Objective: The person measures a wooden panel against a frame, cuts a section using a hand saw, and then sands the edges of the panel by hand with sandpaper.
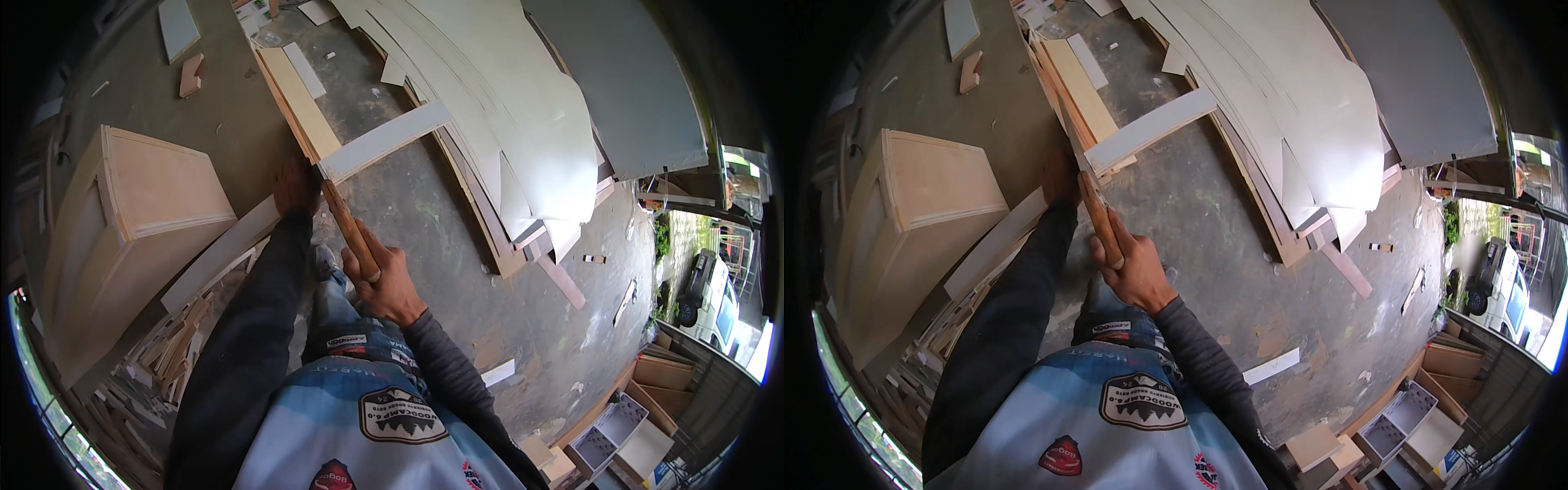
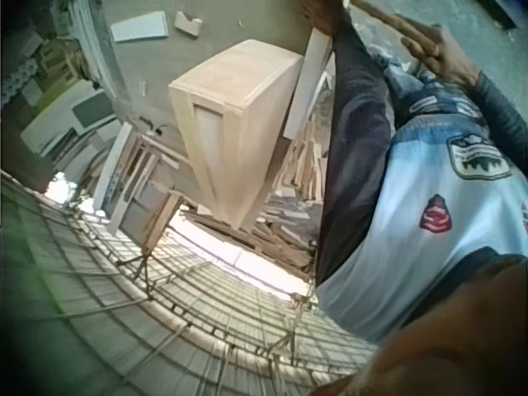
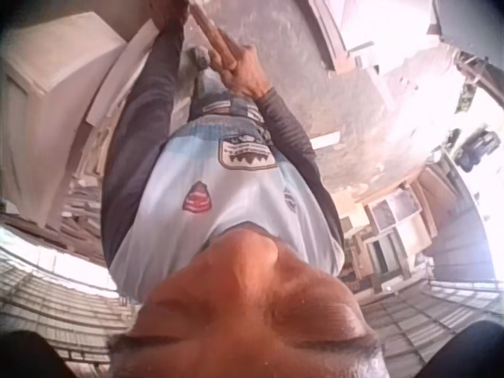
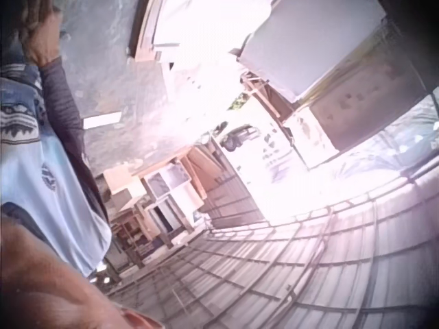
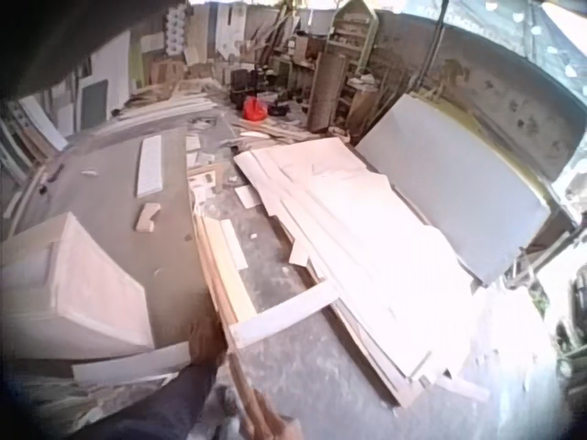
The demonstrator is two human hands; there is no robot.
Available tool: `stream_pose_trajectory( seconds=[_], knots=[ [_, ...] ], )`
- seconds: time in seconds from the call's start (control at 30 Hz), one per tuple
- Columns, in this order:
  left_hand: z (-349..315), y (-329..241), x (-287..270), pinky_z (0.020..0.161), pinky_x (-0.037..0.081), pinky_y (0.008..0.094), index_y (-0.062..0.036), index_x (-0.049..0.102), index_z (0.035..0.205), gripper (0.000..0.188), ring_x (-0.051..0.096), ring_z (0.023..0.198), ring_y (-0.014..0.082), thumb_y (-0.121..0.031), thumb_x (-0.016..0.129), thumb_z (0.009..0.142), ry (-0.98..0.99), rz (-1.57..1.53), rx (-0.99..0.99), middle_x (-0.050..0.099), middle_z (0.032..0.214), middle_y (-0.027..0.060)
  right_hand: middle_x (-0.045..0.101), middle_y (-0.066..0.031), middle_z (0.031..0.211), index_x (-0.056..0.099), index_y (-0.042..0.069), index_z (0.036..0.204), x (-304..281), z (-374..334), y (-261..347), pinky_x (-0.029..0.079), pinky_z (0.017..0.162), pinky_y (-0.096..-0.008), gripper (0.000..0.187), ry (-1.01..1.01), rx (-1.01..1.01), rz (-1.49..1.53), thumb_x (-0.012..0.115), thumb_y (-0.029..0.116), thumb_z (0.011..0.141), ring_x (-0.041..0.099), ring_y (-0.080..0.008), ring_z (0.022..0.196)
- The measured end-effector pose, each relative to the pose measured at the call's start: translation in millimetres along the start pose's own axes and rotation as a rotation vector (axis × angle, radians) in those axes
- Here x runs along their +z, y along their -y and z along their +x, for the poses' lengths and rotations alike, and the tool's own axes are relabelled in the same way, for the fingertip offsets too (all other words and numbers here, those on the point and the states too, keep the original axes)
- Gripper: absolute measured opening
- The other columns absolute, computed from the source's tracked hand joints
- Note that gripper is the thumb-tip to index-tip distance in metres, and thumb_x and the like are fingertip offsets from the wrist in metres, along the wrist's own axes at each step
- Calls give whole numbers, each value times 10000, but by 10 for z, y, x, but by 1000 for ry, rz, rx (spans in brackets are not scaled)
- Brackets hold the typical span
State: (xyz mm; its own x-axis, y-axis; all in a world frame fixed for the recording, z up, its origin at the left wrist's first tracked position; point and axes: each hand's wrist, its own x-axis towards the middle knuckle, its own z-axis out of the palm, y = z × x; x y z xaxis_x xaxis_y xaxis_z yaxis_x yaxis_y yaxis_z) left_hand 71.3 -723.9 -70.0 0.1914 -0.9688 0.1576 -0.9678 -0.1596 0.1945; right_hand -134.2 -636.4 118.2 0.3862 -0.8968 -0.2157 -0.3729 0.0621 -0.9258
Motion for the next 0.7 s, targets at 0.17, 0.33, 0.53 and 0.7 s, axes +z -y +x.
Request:
stream_pose_trajectory(
  seconds=[0.17,0.33,0.53,0.7],
  knots=[
    [-9,13,46,905,439,450,-73,541,988,177,567,1043,296,-247,518,966,-13,26,-86,583,1001,117,687,-271,904,403,-112,1435,-567,-1246,390,566,676,-388,635,93,123,-37,635,114,889,723,-383,715],
    [-6,-48,19,921,417,451,-57,524,986,199,553,1069,299,-254,516,961,28,-28,-167,583,1026,128,685,-263,903,409,-143,1411,-751,-1297,585,571,668,-367,623,73,-77,-188,634,92,879,708,-371,675],
    [-16,-20,38,925,395,437,-53,527,1003,176,529,1083,298,-191,549,896,51,70,-9,571,1020,126,595,-267,704,451,-133,1366,-119,152,-46,506,607,-384,537,6,5,61,611,107,913,661,-347,605],
    [23,3,23,913,409,452,-50,523,1004,183,545,1064,304,-211,540,918,25,-11,-118,574,1026,134,641,-178,731,470,-110,1388,-442,-796,170,518,624,-342,558,35,49,-10,600,135,904,663,-279,602]
  ],
)
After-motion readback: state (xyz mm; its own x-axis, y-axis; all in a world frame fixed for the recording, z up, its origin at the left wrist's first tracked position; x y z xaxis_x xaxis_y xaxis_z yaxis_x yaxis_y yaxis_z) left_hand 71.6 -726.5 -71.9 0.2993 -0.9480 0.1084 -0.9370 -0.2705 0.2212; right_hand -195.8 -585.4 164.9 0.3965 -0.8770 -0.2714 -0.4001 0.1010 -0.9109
